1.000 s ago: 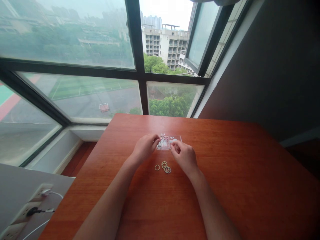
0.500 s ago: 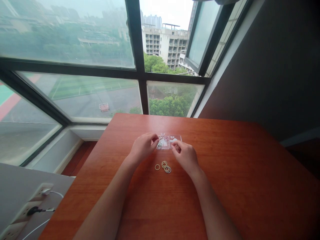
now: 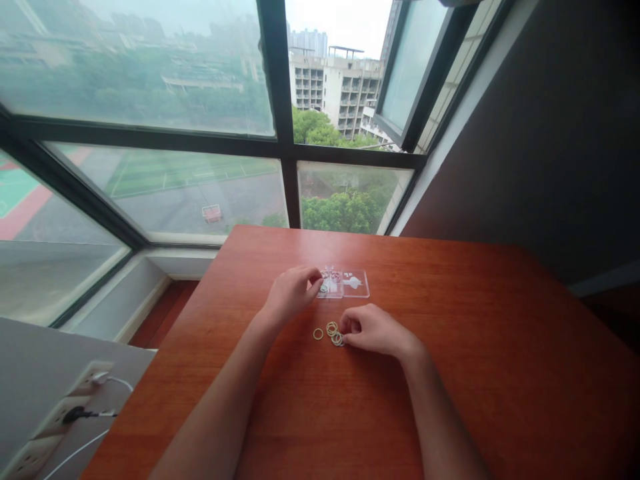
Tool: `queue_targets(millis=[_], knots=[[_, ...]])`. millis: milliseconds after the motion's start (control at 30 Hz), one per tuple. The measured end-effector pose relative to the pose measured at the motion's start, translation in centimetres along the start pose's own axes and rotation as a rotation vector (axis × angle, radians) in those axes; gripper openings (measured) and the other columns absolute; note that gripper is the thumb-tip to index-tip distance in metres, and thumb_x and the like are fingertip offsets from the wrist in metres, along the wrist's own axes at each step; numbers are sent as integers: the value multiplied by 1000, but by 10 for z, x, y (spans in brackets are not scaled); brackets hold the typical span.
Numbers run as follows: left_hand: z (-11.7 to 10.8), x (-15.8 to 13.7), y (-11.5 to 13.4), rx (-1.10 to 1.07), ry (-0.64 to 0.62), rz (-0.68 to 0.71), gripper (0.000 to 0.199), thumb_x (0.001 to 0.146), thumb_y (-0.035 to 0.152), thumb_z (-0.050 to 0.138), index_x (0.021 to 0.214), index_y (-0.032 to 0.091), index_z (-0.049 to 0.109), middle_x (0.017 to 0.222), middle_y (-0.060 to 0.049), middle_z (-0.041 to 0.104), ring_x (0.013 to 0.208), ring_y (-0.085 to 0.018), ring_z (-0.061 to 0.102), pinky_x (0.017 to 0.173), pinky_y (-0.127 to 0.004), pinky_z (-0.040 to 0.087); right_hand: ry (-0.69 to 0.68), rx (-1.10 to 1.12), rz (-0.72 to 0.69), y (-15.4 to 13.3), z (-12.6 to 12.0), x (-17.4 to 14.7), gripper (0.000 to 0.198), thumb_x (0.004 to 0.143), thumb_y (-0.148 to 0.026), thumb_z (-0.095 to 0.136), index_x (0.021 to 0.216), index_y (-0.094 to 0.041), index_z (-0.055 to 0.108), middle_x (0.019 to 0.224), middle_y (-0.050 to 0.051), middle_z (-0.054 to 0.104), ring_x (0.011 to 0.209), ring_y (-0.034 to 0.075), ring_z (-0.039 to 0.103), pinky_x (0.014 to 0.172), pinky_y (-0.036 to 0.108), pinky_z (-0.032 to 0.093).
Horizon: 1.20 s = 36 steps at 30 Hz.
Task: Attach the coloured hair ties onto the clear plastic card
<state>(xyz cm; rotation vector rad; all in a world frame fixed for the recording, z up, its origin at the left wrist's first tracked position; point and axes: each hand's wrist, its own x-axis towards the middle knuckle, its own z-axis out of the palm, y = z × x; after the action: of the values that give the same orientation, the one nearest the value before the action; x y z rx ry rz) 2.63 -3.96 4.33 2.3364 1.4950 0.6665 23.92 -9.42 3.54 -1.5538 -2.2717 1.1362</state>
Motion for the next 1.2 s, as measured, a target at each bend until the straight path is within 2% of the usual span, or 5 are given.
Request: queue_targets(millis=[233, 467, 900, 1067, 1200], knots=[[2, 0, 1, -4, -11, 4, 15, 85, 26, 52, 82, 20, 65, 81, -3, 69, 70, -15, 59, 61, -23, 37, -13, -30, -14, -6, 3, 1, 17, 67, -26, 70, 83, -22, 66, 69, -5, 64, 60, 9, 53, 51, 20, 28], [0, 0, 2, -11, -23, 10, 14, 84, 25, 52, 80, 20, 65, 80, -2, 68, 68, -14, 57, 58, -23, 35, 22, -72, -51, -3, 5, 3, 7, 74, -26, 65, 78, -21, 65, 69, -4, 64, 60, 9, 51, 52, 21, 27], [1, 0, 3, -16, -15, 23, 14, 84, 24, 52, 80, 20, 66, 82, -2, 69, 70, -14, 58, 60, -23, 37, 104, -60, -85, -1, 4, 4, 6, 78, -24, 62, 75, -19, 64, 67, -3, 63, 59, 9, 50, 53, 20, 28], [1, 0, 3, -11, -25, 19, 15, 84, 25, 53, 81, 20, 66, 79, -2, 69, 70, -14, 59, 60, -23, 37, 138, -31, -76, -5, 2, 5, 12, 83, -28, 60, 77, -19, 68, 68, -2, 65, 60, 10, 53, 55, 21, 31], [0, 0, 4, -24, -27, 21, 16, 85, 25, 52, 81, 20, 66, 80, -3, 69, 69, -14, 58, 59, -23, 36, 104, -5, -88, -10, 3, 6, 17, 86, -31, 58, 79, -20, 69, 71, -1, 68, 62, 11, 56, 57, 21, 34]])
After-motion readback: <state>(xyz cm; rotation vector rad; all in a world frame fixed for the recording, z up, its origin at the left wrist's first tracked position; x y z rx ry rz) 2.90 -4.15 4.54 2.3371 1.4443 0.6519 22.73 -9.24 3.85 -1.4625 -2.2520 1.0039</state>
